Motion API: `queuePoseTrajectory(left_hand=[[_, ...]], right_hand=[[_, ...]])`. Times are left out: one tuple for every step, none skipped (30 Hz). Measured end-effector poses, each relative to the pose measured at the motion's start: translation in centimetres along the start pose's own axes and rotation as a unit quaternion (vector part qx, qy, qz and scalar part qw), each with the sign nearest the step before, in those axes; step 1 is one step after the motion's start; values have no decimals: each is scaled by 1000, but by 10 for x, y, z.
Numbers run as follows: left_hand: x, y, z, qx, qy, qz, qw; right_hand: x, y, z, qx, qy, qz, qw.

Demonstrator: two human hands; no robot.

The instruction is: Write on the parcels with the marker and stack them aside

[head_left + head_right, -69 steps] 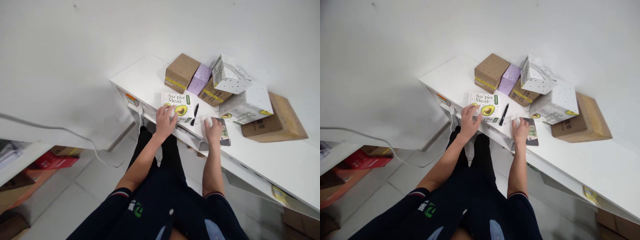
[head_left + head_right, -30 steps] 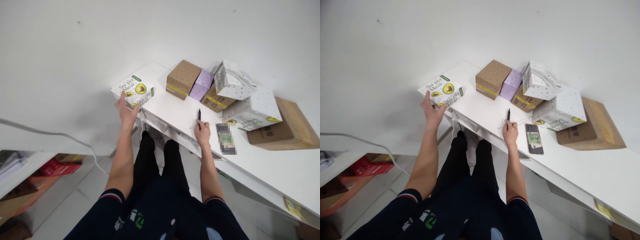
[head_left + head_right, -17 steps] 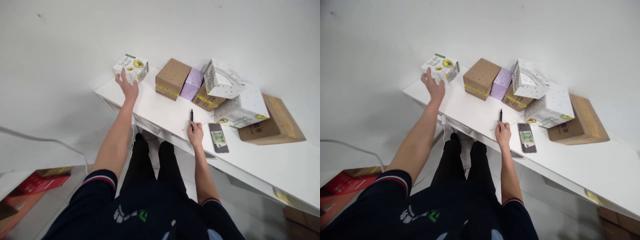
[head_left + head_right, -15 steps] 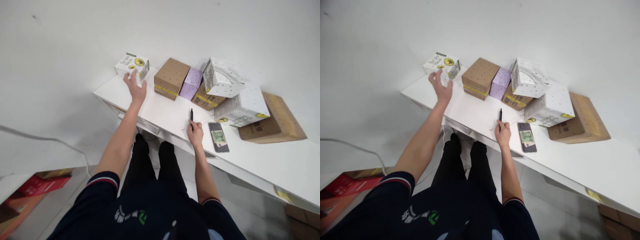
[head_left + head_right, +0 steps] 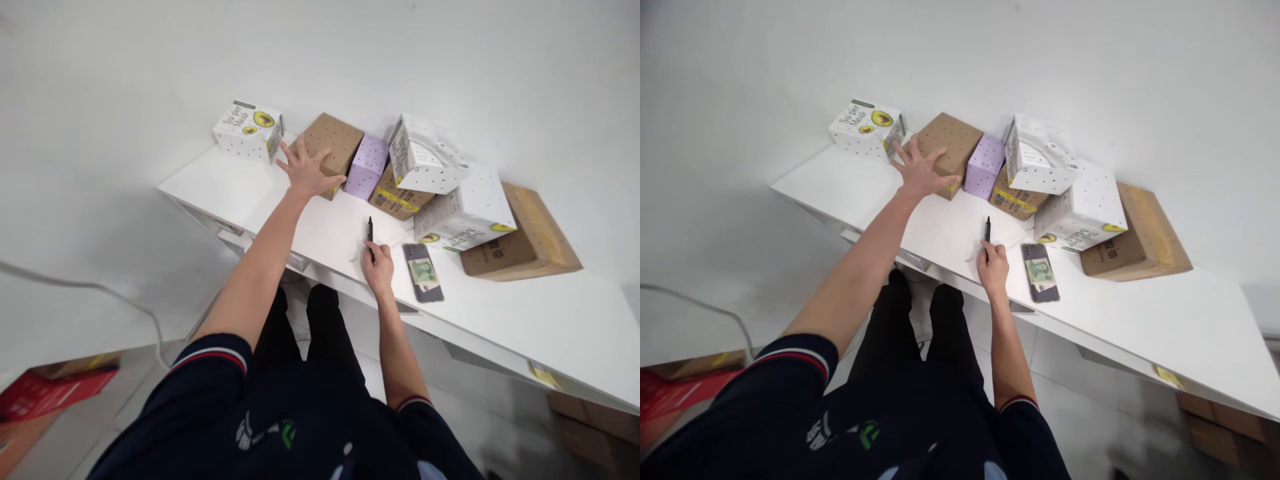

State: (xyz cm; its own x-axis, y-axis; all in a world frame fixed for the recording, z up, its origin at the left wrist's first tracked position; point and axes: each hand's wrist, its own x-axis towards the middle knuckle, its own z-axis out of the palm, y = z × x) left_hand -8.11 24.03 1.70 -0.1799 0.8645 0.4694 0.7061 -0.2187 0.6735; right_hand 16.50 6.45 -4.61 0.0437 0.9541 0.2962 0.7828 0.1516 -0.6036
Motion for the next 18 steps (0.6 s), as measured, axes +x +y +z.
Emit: queuePoseTrajectory(left_hand=[[0, -3, -1, -9, 2, -4, 1000], [-1, -4, -4, -13, 3, -12, 1000], [-3, -5, -7, -14, 3, -22, 1000], [-6, -4, -11, -10, 3, -33, 999], [-9, -3, -17, -2, 4, -42, 999], [-14, -2, -23, 10, 3, -49, 999], [-20, -1, -30, 23, 2, -55, 998], [-28, 0, -37, 35, 1, -61, 998], [-37, 2, -45, 45, 1, -66, 997], [-47, 3, -53, 54, 2, -70, 996], [-60, 5, -61, 63, 6, -73, 995], [-73, 7, -69, 70, 10, -76, 995], [-88, 9, -77, 78, 12, -78, 994], [-103, 12, -84, 87, 13, -81, 993], [-117, 15, -91, 94, 11, -82, 992], [-131, 18, -97, 98, 7, -79, 992], [-143, 21, -102, 98, 2, -72, 993], [-154, 23, -107, 92, -6, -59, 994]], right_hand=[[0, 1, 0, 2, 1, -1, 1000], [0, 1, 0, 3, 1, -1, 1000], [0, 2, 0, 3, 1, -1, 1000], [0, 2, 1, 3, 1, -1, 1000], [1, 2, 1, 4, 0, -2, 1000], [1, 2, 1, 5, 0, -2, 1000], [1, 3, 1, 6, 1, -3, 1000], [1, 3, 1, 8, 2, -3, 1000], [1, 3, 1, 10, 2, -3, 1000], [1, 3, 1, 12, 3, -2, 1000], [1, 3, 1, 13, 4, -1, 1000], [1, 4, 1, 14, 5, -1, 1000], [1, 4, 1, 15, 6, -2, 1000], [1, 4, 1, 16, 9, -3, 1000], [1, 5, 1, 16, 12, -4, 1000], [1, 5, 2, 15, 15, -3, 1000], [0, 5, 2, 13, 18, -2, 1000], [0, 6, 2, 13, 23, 0, 1000]])
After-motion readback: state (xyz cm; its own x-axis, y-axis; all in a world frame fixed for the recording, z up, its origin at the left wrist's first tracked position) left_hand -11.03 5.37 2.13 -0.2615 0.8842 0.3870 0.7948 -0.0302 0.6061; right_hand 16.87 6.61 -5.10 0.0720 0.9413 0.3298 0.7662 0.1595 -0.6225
